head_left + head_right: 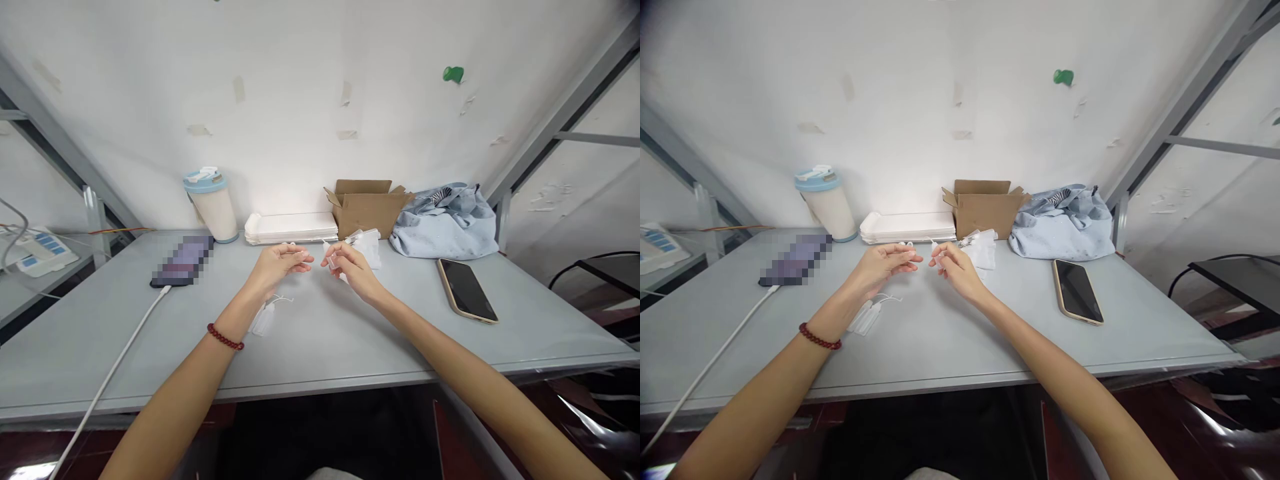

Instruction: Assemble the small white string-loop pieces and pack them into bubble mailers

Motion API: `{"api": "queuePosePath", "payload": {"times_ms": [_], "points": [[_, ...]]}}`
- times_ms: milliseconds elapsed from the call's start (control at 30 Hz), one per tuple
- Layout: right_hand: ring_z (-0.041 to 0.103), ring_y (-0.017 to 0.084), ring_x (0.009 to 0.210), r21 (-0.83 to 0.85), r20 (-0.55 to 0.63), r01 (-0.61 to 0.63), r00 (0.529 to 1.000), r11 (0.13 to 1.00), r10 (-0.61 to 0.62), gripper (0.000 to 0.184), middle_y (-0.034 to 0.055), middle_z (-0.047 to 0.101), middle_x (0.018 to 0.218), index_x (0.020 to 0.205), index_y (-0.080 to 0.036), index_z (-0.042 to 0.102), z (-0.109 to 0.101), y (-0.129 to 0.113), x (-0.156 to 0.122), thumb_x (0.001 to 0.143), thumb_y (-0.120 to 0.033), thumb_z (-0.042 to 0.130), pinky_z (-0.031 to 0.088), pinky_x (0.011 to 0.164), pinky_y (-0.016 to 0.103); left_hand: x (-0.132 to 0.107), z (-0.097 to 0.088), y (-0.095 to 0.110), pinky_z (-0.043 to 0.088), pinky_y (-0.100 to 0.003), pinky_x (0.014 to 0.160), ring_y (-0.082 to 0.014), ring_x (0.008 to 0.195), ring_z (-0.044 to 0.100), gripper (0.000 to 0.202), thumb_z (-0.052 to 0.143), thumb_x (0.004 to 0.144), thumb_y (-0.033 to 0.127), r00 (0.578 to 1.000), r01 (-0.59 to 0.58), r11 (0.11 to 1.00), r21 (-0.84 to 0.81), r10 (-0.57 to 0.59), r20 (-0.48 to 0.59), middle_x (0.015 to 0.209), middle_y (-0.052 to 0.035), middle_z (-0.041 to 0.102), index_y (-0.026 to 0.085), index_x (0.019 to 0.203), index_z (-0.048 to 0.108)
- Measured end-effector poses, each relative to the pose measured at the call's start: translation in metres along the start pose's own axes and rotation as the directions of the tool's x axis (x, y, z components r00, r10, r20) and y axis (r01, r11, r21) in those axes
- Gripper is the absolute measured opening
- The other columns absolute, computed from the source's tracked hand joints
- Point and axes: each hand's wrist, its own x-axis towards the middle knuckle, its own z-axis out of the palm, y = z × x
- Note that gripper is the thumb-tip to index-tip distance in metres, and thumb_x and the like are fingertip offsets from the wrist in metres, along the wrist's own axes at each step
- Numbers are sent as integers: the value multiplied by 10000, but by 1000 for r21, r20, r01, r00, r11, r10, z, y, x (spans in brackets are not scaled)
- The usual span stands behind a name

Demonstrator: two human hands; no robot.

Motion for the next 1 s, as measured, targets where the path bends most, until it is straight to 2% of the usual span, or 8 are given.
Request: {"api": "queuePosePath", "payload": {"times_ms": [167, 333, 500, 733, 867, 1000], "points": [[454, 102, 574, 257, 141, -145, 984, 956, 112, 86, -11, 585, 701, 818, -210, 469, 0, -3, -1, 755, -269, 462, 378, 557, 239, -2, 3, 1, 512, -298, 696, -151, 657, 644, 346, 716, 699, 466, 999, -21, 1000, 17, 20, 35, 784, -104, 710, 126, 756, 687], [425, 90, 523, 366, 251, -231, 957, 902, 143, 82, -26, 573, 669, 812, -215, 450, 4, 0, -2, 735, -241, 461, 356, 528, 230, -6, 9, 1, 490, -273, 654, -155, 696, 631, 347, 727, 675, 481, 1000, -20, 999, 46, 19, 12, 775, -77, 688, 141, 740, 692], [397, 87, 502, 388, 262, -254, 952, 886, 158, 103, -32, 557, 659, 820, -219, 440, 6, 0, -3, 719, -228, 458, 336, 508, 223, -5, 11, -2, 454, -249, 615, -123, 666, 547, 346, 739, 645, 496, 999, -41, 999, 29, 40, 17, 738, -31, 631, 160, 709, 691], [316, 69, 454, 454, 289, -308, 938, 836, 189, 103, -44, 517, 625, 818, -220, 423, 4, 1, -2, 734, -241, 479, 297, 475, 211, -3, 9, -8, 438, -254, 646, -102, 644, 504, 333, 736, 668, 480, 992, -29, 999, -43, 34, 119, 690, -3, 561, 157, 732, 690], [307, 64, 450, 473, 298, -332, 932, 816, 206, 113, -44, 499, 617, 817, -222, 426, 4, 1, -3, 732, -250, 495, 306, 480, 206, -3, 8, -10, 447, -277, 708, -109, 680, 522, 299, 746, 671, 443, 985, -34, 998, -49, 42, 170, 734, -11, 588, 159, 754, 704], [302, 59, 453, 497, 296, -355, 927, 792, 230, 124, -52, 467, 615, 819, -227, 419, 3, 0, -3, 740, -256, 510, 309, 486, 202, -3, 9, -9, 439, -302, 804, -130, 773, 551, 263, 793, 625, 365, 990, -45, 998, -45, 51, 134, 830, -23, 640, 174, 792, 725]]}}
